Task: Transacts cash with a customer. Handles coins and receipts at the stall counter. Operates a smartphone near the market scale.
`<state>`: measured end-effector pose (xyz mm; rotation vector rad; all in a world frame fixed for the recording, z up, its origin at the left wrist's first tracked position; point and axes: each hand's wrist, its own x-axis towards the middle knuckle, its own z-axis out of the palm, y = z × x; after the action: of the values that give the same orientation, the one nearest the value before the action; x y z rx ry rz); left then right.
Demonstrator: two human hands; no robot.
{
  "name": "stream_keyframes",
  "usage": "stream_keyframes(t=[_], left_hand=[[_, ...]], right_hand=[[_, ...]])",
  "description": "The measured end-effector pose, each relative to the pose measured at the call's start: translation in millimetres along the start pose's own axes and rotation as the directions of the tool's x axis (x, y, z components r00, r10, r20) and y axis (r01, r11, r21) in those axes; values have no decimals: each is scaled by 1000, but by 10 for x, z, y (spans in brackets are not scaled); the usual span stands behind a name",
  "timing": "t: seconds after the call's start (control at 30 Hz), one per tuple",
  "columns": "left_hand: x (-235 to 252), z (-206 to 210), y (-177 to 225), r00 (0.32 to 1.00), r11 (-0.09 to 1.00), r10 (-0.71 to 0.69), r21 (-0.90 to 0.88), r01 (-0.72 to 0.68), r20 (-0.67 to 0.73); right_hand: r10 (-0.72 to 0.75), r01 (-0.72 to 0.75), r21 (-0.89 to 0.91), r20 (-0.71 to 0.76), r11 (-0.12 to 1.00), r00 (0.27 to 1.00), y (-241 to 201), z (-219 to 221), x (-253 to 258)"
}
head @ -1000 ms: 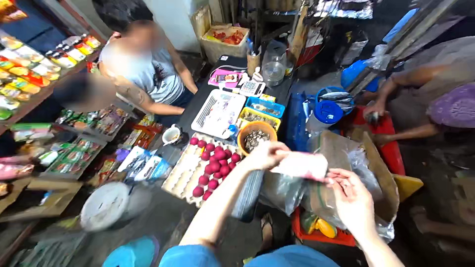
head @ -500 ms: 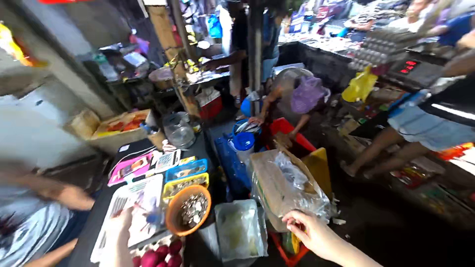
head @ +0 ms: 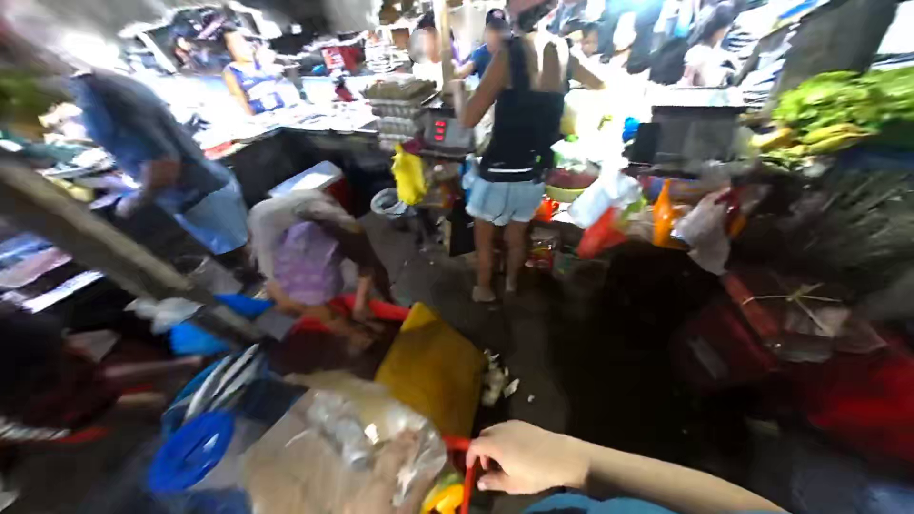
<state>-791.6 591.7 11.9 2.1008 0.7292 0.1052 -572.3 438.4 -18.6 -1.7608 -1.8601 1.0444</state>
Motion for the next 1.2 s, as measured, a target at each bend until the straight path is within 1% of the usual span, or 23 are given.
stream_keyframes(t=[0.03, 0.1, 0.17, 0.23, 0.33, 0.4, 0.5, 0.57, 0.67, 0.77, 0.83, 0.9, 0.97, 1.07, 1.13, 1.2], left_hand=[[233, 282, 137, 994, 1000, -20, 24, 18, 103], [656, 844, 295, 967, 996, -69, 76, 52, 245], [1021, 1297, 475, 934, 990, -106, 126, 66, 343], [1378, 1640, 730, 897, 984, -117, 171, 47, 427], [1990, 1988, 1052, 816, 972, -112, 233, -29, 567], [2455, 2129, 1225, 789, 962, -85, 256, -94, 608], [3177, 2253, 1623, 777, 924, -99, 347, -160, 622], [3677, 2362, 1922, 768, 893, -114, 404, -199, 630], [4427, 2611, 2317, 724, 875, -82, 398, -278, 685], [5162, 2799, 2684, 660, 854, -11, 351, -385, 751], [5611, 2820, 2947, 628, 837, 53, 309, -452, 777], [6068, 2840, 3211, 598, 813, 153, 244, -528, 787], [6507, 2856, 3482, 565, 769, 241, 199, -607, 789], [7077, 2932, 3831, 523, 668, 306, 212, -714, 796], [7314, 3017, 4056, 508, 651, 309, 210, -729, 804], [7460, 3147, 4226, 495, 663, 320, 182, -726, 808]], right_hand=[[45, -45, 6, 6, 999, 999, 265, -142, -180], [224, -223, -16, 50, 975, 973, 731, -420, -580], [419, -417, -40, 80, 908, 904, 1037, -751, -1023], [557, -559, 0, 78, 829, 827, 1316, -1073, -1461], [659, -649, 145, -30, 746, 751, 1764, -1383, -2028], [726, -693, 243, -76, 678, 684, 2035, -1541, -2281], [793, -714, 373, -113, 593, 599, 2414, -1735, -2484], [813, -708, 434, -110, 557, 572, 2625, -1918, -2528], [837, -701, 493, -114, 516, 536, 2978, -2252, -2572], [877, -712, 525, -168, 466, 450, 3337, -2697, -2562], [894, -714, 544, -197, 442, 403, 3447, -3073, -2530], [886, -676, 575, -257, 461, 386, 3506, -3438, -2527], [863, -622, 598, -343, 505, 370, 3615, -3723, -2524], [863, -594, 627, -395, 503, 314, 3757, -4045, -2569], [876, -574, 661, -382, 482, 295, 3853, -4160, -2654], [894, -573, 687, -350, 447, 279, 3990, -4194, -2762]])
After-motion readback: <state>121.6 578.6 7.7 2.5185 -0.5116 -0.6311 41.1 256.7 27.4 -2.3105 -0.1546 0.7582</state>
